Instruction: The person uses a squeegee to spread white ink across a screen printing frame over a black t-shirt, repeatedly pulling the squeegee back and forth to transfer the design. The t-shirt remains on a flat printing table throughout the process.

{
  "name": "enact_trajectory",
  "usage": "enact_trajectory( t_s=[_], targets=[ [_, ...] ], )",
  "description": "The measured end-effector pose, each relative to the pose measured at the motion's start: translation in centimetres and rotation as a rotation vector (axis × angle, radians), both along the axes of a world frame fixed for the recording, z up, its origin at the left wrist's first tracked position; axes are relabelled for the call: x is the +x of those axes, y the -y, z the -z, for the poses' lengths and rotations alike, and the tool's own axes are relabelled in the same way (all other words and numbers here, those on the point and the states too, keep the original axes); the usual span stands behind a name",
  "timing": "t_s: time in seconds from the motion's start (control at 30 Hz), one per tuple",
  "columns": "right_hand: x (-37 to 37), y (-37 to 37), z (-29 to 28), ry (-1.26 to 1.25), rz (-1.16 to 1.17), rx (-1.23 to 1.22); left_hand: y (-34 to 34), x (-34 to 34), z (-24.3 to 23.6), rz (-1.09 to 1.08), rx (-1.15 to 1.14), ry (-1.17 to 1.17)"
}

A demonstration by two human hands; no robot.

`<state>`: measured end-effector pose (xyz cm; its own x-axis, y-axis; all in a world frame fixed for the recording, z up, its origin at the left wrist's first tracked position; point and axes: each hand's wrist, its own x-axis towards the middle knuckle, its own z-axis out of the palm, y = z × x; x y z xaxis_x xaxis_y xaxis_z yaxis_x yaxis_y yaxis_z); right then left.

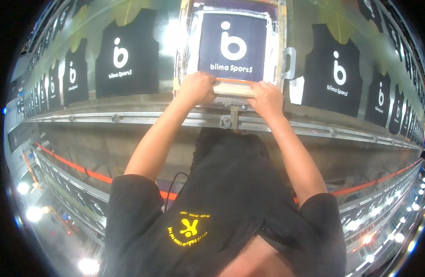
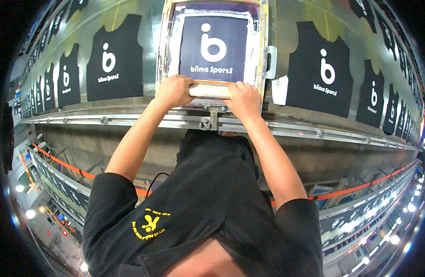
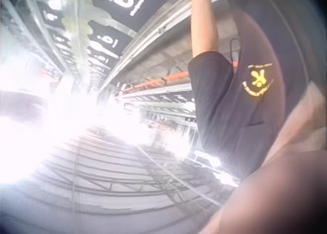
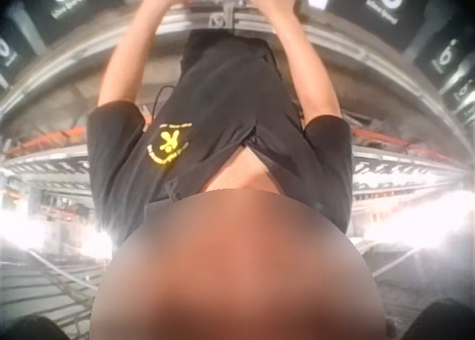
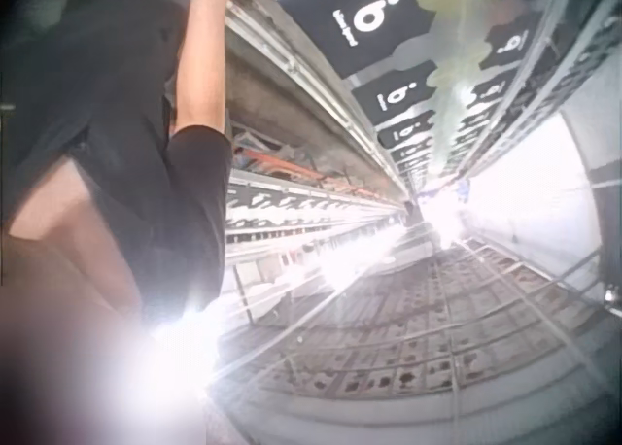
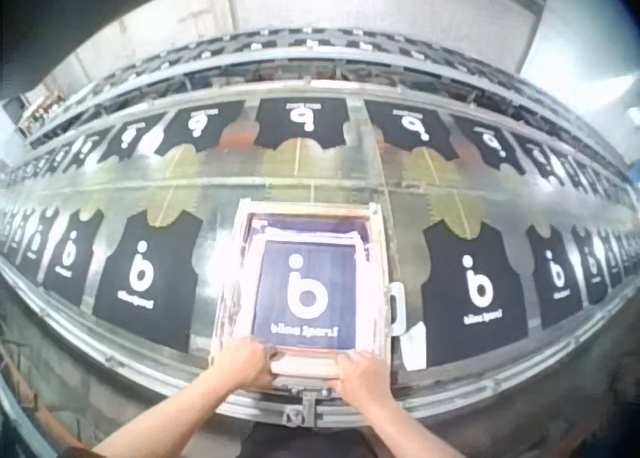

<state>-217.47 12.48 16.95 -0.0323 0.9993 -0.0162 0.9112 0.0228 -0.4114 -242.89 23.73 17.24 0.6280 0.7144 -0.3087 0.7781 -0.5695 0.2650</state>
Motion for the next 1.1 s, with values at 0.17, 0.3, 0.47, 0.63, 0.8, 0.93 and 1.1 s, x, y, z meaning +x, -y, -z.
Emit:
enact_trajectory(
  t_s=[0.17,0.3,0.47,0.63,0.8,0.93,1.1],
  targets=[
    [5.1,-1.3,-0.7,-0.324,0.295,0.213,0.9,2.4,-4.5,0.090,-0.070,0.071],
    [10.8,-2.3,2.1,-0.550,0.714,0.183,3.4,1.7,-0.2,0.083,0.051,0.260],
    [13.1,-5.4,4.1,-0.661,0.813,0.133,-5.8,4.0,-3.7,0.181,-0.131,0.174],
    [12.1,-9.0,5.6,-0.851,0.945,-0.036,-16.4,7.1,-4.5,0.182,0.028,0.293],
    [11.3,-10.7,2.0,-1.045,1.002,-0.220,-25.2,9.5,-2.0,0.191,0.077,0.273],
    [10.1,-10.8,0.0,-1.032,0.997,-0.143,-26.3,9.5,-1.2,0.128,0.050,0.259],
    [9.5,-11.0,-2.4,-1.006,1.008,-0.093,-22.5,7.9,-1.7,0.061,0.132,0.355]
  ],
)
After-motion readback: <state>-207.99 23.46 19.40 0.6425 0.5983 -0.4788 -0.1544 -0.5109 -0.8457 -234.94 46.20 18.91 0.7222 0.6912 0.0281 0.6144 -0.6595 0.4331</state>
